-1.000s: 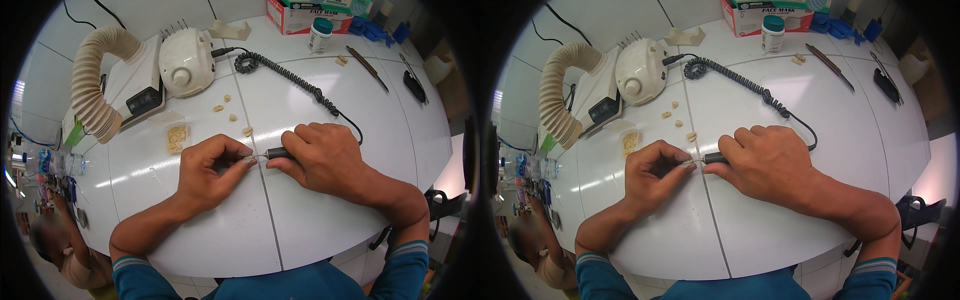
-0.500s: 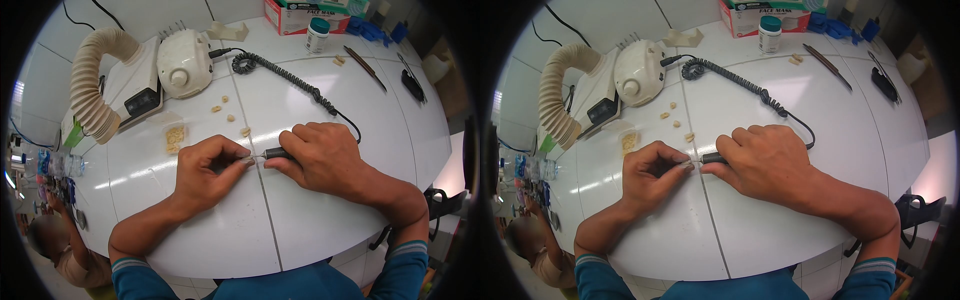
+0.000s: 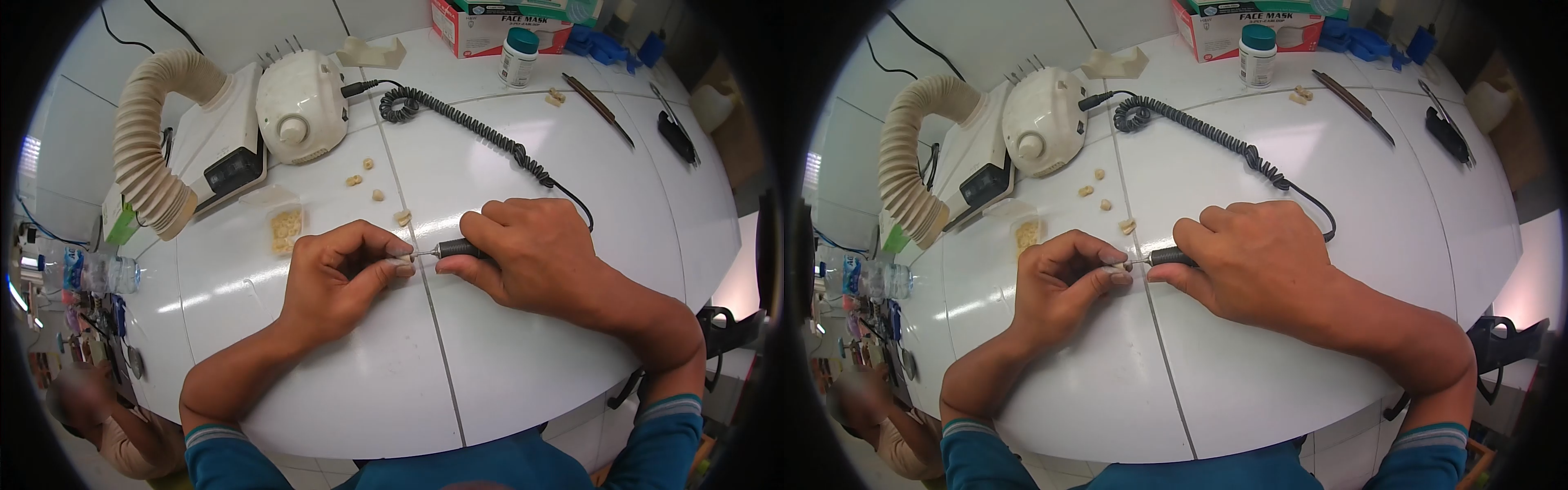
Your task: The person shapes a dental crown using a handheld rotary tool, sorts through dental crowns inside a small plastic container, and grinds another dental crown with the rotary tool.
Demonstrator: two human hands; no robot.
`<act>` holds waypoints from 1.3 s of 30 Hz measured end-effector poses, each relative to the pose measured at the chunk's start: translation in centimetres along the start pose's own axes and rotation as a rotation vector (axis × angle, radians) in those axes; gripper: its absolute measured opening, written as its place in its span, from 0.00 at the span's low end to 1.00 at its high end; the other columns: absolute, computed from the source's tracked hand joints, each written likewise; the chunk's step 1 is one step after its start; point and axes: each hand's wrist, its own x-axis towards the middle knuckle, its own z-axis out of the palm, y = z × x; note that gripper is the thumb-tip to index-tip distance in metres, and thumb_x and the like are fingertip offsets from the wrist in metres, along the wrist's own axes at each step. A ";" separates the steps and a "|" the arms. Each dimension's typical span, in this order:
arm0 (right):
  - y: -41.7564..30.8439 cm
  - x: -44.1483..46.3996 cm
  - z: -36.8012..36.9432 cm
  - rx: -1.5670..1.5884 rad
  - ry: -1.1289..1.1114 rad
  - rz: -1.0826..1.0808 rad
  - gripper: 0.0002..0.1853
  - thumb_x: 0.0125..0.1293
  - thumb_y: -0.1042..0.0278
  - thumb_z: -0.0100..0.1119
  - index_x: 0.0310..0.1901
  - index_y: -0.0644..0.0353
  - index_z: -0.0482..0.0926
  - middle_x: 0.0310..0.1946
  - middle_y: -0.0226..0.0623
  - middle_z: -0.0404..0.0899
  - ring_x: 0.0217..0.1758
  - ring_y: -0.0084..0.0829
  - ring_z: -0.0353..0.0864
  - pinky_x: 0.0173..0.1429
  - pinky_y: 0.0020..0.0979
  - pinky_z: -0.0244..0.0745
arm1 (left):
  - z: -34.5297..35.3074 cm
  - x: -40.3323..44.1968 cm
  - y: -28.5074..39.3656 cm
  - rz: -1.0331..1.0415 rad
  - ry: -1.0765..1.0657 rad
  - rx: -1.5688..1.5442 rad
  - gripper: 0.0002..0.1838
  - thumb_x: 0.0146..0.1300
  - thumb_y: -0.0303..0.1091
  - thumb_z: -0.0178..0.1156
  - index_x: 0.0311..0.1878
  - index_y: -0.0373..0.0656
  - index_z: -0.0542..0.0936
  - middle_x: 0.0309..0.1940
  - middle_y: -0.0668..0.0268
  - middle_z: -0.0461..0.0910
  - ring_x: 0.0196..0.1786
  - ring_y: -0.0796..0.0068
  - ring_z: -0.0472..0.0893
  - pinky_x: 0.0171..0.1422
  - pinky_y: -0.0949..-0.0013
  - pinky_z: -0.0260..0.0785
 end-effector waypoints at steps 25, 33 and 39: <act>-0.3 -0.1 -0.3 0.025 -0.056 0.018 0.28 0.81 0.35 0.67 0.38 0.56 0.87 0.27 0.37 0.86 0.29 0.40 0.90 0.30 0.41 0.79 | 0.2 0.0 -0.1 -0.017 0.002 -0.027 0.07 0.76 0.16 0.70 0.53 0.31 0.86 0.46 0.59 0.92 0.50 0.73 0.94 0.56 0.71 0.88; -0.2 -0.2 -0.2 0.018 -0.046 0.018 0.27 0.82 0.36 0.66 0.40 0.56 0.87 0.27 0.37 0.86 0.29 0.38 0.90 0.29 0.40 0.79 | 0.5 0.0 -0.9 0.115 0.031 -0.084 0.08 0.74 0.15 0.72 0.53 0.31 0.89 0.50 0.58 0.93 0.55 0.75 0.92 0.60 0.71 0.86; -0.2 -0.1 -0.2 0.018 -0.047 0.019 0.27 0.82 0.36 0.66 0.40 0.57 0.87 0.27 0.37 0.86 0.29 0.38 0.90 0.30 0.40 0.80 | 0.4 0.1 -0.4 0.118 -0.003 -0.075 0.09 0.72 0.09 0.68 0.50 0.31 0.86 0.54 0.51 0.90 0.58 0.67 0.92 0.67 0.63 0.88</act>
